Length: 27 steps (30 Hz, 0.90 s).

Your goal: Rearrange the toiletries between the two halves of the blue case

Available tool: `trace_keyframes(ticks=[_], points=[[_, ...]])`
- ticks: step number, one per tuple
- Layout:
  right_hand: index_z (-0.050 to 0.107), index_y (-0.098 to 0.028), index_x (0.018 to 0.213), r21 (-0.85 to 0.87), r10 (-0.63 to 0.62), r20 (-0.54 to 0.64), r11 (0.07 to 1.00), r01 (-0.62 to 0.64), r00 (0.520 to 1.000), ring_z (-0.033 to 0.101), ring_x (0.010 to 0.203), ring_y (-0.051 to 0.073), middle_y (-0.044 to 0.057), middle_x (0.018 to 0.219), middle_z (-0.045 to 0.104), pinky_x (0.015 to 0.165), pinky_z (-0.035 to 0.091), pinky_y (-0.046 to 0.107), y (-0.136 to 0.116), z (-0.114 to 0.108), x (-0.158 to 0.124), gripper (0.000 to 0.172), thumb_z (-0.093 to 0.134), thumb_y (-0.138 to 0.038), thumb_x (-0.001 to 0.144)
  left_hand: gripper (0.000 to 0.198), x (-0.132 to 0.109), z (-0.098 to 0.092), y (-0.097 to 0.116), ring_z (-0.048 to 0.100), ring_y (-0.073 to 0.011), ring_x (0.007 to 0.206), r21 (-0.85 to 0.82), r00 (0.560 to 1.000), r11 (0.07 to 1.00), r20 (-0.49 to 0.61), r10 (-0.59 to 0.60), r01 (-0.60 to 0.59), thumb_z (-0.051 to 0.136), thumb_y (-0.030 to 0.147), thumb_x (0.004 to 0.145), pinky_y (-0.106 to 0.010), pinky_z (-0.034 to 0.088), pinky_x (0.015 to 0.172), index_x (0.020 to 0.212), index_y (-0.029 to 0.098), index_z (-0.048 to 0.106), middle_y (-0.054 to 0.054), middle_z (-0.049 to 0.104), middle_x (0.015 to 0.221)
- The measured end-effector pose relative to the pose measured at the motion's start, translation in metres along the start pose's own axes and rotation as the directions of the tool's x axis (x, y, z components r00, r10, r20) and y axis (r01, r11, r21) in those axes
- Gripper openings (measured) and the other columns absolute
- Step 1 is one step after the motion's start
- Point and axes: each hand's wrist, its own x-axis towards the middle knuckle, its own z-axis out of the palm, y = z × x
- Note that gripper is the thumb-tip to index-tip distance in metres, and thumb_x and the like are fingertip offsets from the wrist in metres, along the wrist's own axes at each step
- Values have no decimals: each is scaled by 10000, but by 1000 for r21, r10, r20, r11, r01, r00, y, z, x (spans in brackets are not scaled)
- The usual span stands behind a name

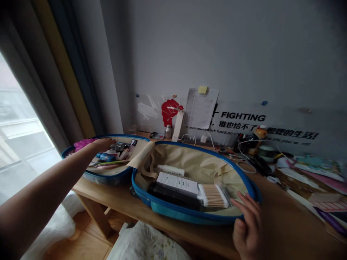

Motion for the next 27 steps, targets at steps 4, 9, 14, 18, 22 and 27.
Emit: trace_keyframes(ticks=[4, 9, 14, 18, 22, 27], points=[[649, -189, 1099, 1, 29, -3, 1000, -29, 1000, 571, 1220, 354, 157, 1167, 650, 1050, 421, 599, -1, 1, 1, 428, 332, -462, 1008, 460, -7, -7, 3, 626, -300, 1155, -37, 998, 999, -70, -9, 7, 605, 304, 917, -463, 504, 976, 1348, 159, 543, -168, 600, 1313], [641, -181, 1109, 16, 8, 0, 1000, -8, 1000, 558, 1232, 350, 162, 1178, 643, 1040, 423, 588, 0, 1, 1, 412, 338, -442, 1010, 520, -15, -44, 35, 569, -331, 1241, -104, 972, 991, -226, 59, -85, 515, 263, 914, -436, 469, 1030, 1424, 171, 464, -184, 547, 1359], [643, -180, 1107, 23, 5, -3, 1000, -5, 1000, 564, 1225, 339, 155, 1178, 645, 1026, 440, 570, 1, 1, 1, 403, 347, -437, 1011, 546, -27, -91, 105, 520, -268, 1281, -121, 892, 931, -352, 285, -345, 506, 334, 935, -351, 407, 1096, 1459, 206, 418, -122, 499, 1393], [636, -176, 1128, 19, 8, 1, 1000, -8, 1000, 559, 1240, 334, 156, 1192, 643, 1032, 442, 569, 1, 1, 0, 397, 348, -423, 1012, 558, -34, -112, 165, 606, -246, 1162, -135, 810, 825, -332, 483, -548, 600, 418, 880, -318, 445, 1024, 1414, 291, 498, -69, 539, 1349], [643, -176, 1129, 16, 7, -7, 1000, -7, 1000, 567, 1234, 329, 157, 1191, 652, 1041, 429, 579, 0, 1, 0, 405, 352, -432, 1011, 553, -31, -118, 202, 658, -250, 1069, -222, 788, 762, -286, 546, -609, 718, 411, 778, -311, 467, 960, 1309, 309, 603, -45, 635, 1239], [641, -181, 1148, 37, 3, -1, 999, -3, 1000, 556, 1248, 323, 160, 1205, 644, 1024, 444, 547, -2, 0, 2, 392, 363, -420, 1009, 677, -22, -108, 212, 676, -232, 1008, -422, 821, 705, -315, 475, -570, 851, 392, 619, -293, 495, 915, 1231, 241, 605, -23, 704, 1104]])
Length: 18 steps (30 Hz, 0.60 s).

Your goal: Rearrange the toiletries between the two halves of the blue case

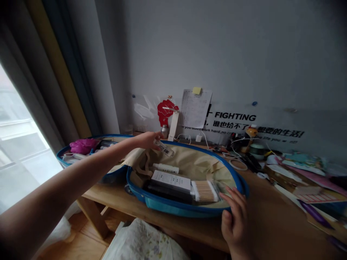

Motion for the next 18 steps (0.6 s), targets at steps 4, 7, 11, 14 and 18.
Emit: trace_keyframes(ticks=[4, 7, 11, 14, 18], points=[[642, -186, 1151, -9, -1, 11, 1000, 1, 1000, 555, 1243, 320, 154, 1201, 642, 1032, 435, 545, -1, -1, 0, 399, 354, -424, 1012, 767, -1, 9, -12, 687, -209, 944, -210, 994, 977, -99, -48, 27, 851, 452, 629, -306, 527, 874, 1272, 201, 517, -19, 718, 1004], [635, -185, 1159, -9, 1, 16, 1000, -1, 1000, 545, 1255, 324, 157, 1218, 633, 1038, 424, 557, 0, -1, -1, 398, 350, -422, 1013, 744, 3, 18, -17, 690, -193, 898, -359, 983, 933, -169, -68, 3, 797, 475, 724, -318, 546, 825, 1306, 175, 446, -36, 719, 961], [634, -182, 1154, 0, 2, 11, 1000, -2, 1000, 548, 1253, 325, 157, 1219, 635, 1034, 428, 553, 1, 0, -1, 399, 349, -424, 1015, 531, 16, 36, -15, 686, -171, 919, -477, 974, 877, -221, -52, -61, 654, 473, 878, -307, 544, 828, 1257, 148, 472, -83, 711, 1027], [634, -180, 1152, 5, -1, 1, 1000, 1, 1000, 548, 1250, 324, 157, 1208, 637, 1037, 425, 556, 1, 0, -1, 397, 351, -422, 1016, 441, 23, 49, -11, 674, -173, 922, -493, 977, 864, -215, -8, -101, 582, 497, 917, -295, 533, 831, 1164, 133, 556, -77, 702, 1022], [635, -176, 1153, 3, -3, 12, 1000, 3, 1000, 543, 1251, 323, 158, 1202, 637, 1044, 417, 562, 1, 0, -2, 399, 347, -417, 1016, 402, 28, 63, -3, 634, -165, 880, -432, 985, 892, -156, 73, -135, 650, 466, 866, -272, 506, 811, 1111, 148, 618, -24, 686, 951]])
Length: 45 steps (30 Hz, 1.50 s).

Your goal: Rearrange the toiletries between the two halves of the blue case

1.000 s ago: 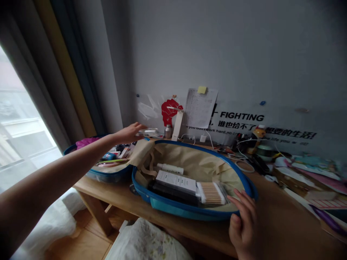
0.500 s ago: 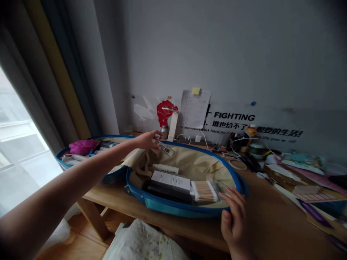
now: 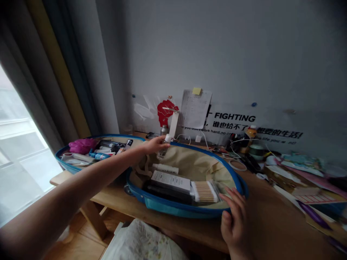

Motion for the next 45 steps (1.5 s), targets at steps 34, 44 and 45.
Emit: trace_keyframes(ticks=[34, 44, 45], points=[[630, -189, 1157, 2, 25, 14, 1000, -25, 1000, 538, 1254, 319, 154, 1211, 630, 1020, 434, 552, -3, -2, 1, 388, 349, -416, 1016, 365, 3, 67, -35, 542, -300, 1246, 472, 879, 881, 433, -200, -32, 528, 290, 887, -413, 412, 1061, 1232, 262, 643, -108, 679, 1234], [638, -186, 1140, 10, 23, -10, 1000, -23, 1000, 553, 1246, 317, 153, 1205, 641, 1036, 433, 559, -1, 0, 0, 395, 349, -423, 1012, 474, 1, 65, -32, 610, -300, 1169, 483, 865, 875, 451, -218, -31, 577, 250, 822, -425, 457, 1006, 1293, 289, 607, -84, 672, 1302], [640, -186, 1141, 12, 21, -10, 1000, -21, 1000, 553, 1247, 317, 153, 1206, 641, 1041, 431, 557, -1, 0, 0, 395, 353, -424, 1011, 468, -1, 65, -32, 616, -298, 1160, 478, 865, 878, 453, -214, -33, 584, 248, 817, -417, 465, 992, 1282, 290, 614, -81, 679, 1294]])
